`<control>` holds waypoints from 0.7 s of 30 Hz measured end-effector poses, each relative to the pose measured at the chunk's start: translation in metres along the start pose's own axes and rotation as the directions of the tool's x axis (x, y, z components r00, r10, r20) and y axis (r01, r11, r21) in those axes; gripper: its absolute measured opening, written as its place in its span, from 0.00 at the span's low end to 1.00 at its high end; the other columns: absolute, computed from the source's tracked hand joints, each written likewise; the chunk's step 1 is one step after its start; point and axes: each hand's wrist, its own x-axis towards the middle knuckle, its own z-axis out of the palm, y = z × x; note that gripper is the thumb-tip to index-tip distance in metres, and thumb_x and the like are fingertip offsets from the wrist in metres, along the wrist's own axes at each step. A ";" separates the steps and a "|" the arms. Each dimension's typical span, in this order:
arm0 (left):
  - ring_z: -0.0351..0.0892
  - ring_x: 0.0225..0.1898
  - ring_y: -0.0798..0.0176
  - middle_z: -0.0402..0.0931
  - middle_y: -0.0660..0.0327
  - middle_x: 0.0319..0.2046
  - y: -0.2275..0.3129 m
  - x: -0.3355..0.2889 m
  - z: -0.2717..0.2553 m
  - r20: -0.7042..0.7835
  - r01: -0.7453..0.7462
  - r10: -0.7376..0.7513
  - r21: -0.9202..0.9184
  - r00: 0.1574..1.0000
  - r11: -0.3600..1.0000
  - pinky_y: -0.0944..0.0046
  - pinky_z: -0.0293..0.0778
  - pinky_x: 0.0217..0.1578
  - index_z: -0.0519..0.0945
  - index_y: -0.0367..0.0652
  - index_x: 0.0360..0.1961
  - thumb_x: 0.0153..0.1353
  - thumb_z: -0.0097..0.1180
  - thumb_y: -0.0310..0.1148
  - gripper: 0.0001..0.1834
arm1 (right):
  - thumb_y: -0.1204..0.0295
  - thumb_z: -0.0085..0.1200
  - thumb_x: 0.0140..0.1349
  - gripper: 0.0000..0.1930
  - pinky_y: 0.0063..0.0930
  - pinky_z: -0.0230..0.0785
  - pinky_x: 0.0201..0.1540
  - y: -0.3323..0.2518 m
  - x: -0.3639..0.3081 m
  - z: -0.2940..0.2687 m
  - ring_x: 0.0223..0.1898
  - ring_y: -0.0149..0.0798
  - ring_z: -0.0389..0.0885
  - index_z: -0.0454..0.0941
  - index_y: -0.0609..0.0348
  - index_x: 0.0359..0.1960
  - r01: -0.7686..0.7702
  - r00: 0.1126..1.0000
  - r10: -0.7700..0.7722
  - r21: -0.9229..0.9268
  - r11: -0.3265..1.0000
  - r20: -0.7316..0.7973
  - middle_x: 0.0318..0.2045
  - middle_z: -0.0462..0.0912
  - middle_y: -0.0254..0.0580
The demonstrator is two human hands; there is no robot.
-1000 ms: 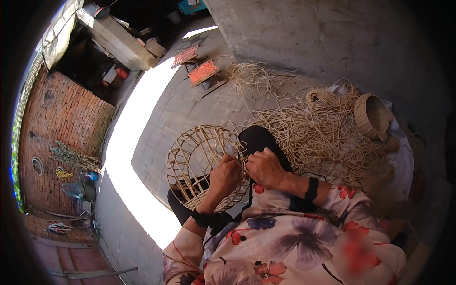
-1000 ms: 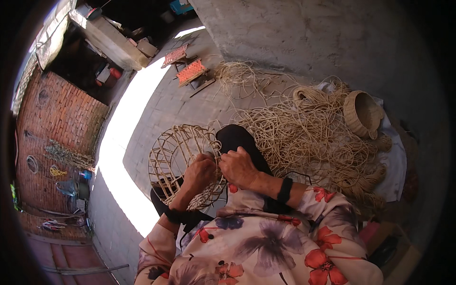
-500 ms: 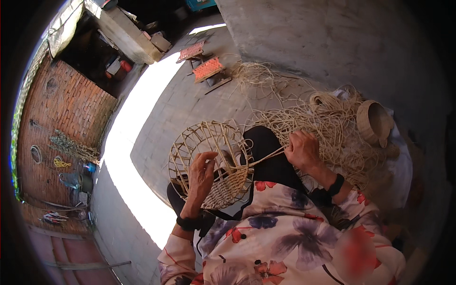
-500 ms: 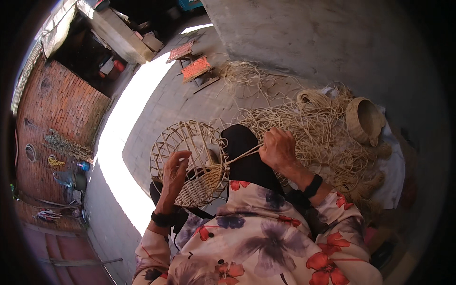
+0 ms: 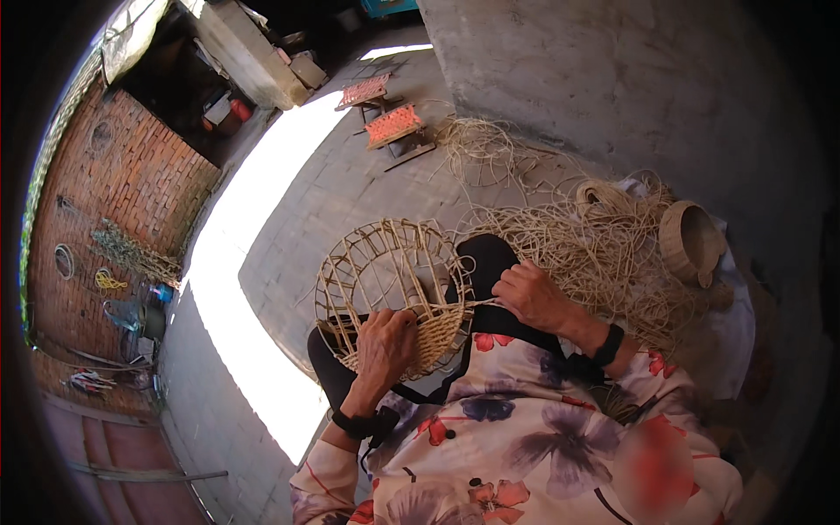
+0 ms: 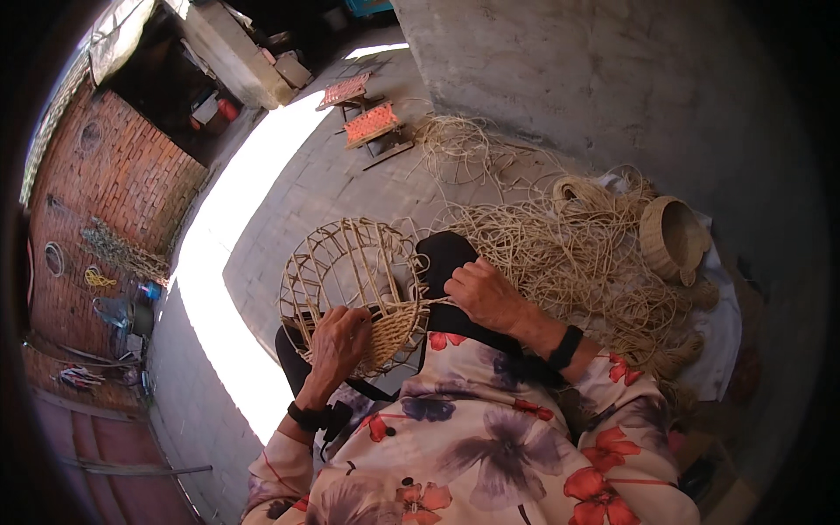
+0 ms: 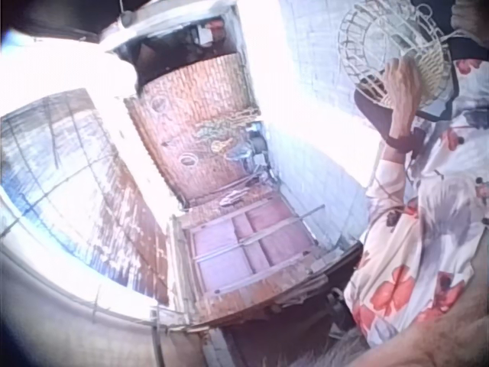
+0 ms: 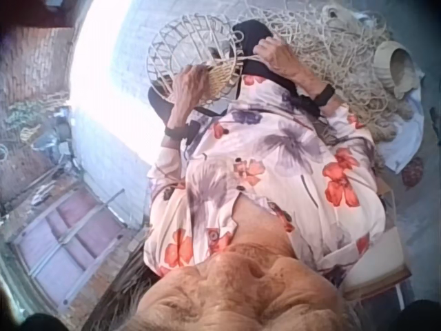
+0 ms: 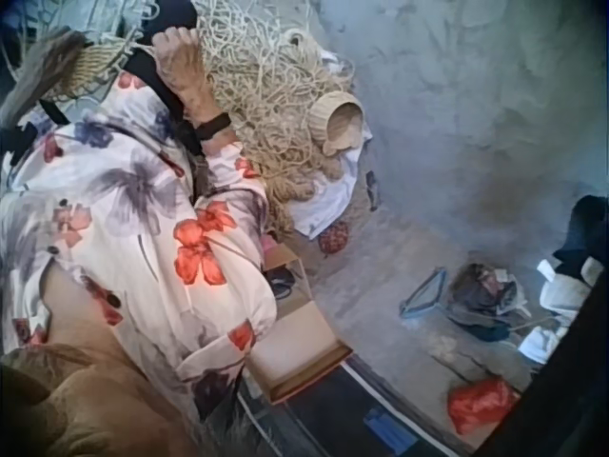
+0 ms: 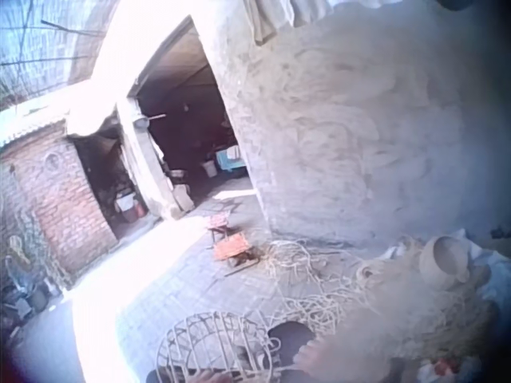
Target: The recorder is weaving the base of a basket using natural straw or wood fibers in an outdoor workshop area.
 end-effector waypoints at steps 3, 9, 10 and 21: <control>0.74 0.35 0.51 0.74 0.56 0.29 -0.001 0.000 0.001 -0.002 -0.009 0.009 -0.013 1.000 1.000 0.54 0.69 0.38 0.81 0.44 0.36 0.57 0.59 0.30 0.06 | 0.75 0.57 0.51 0.06 0.36 0.65 0.38 -0.002 0.002 -0.001 0.31 0.41 0.73 0.71 0.55 0.26 0.069 0.995 -0.065 -0.064 0.996 0.069 0.26 0.71 0.38; 0.74 0.36 0.51 0.75 0.56 0.31 -0.003 0.000 0.005 0.024 -0.052 0.053 -0.047 0.998 0.998 0.55 0.70 0.39 0.82 0.44 0.35 0.55 0.61 0.30 0.06 | 0.74 0.55 0.51 0.06 0.42 0.69 0.36 0.064 -0.034 -0.007 0.30 0.48 0.77 0.71 0.59 0.25 -0.456 0.890 0.425 -0.342 0.821 -0.167 0.27 0.77 0.46; 0.74 0.36 0.51 0.76 0.57 0.32 -0.002 -0.001 0.004 0.039 -0.043 0.045 -0.040 0.998 0.998 0.55 0.70 0.39 0.82 0.44 0.34 0.55 0.61 0.31 0.06 | 0.74 0.55 0.52 0.06 0.44 0.69 0.35 0.088 -0.047 -0.009 0.30 0.50 0.79 0.71 0.60 0.26 -0.596 0.801 0.557 -0.386 0.704 -0.220 0.28 0.78 0.48; 0.73 0.38 0.51 0.74 0.58 0.33 0.013 0.028 0.014 0.009 -0.252 0.253 -0.057 0.968 0.966 0.54 0.70 0.40 0.79 0.43 0.39 0.54 0.63 0.30 0.11 | 0.62 0.68 0.49 0.18 0.41 0.60 0.56 -0.001 0.014 -0.010 0.49 0.44 0.71 0.80 0.52 0.41 -0.073 0.997 0.071 0.035 0.997 0.044 0.46 0.73 0.41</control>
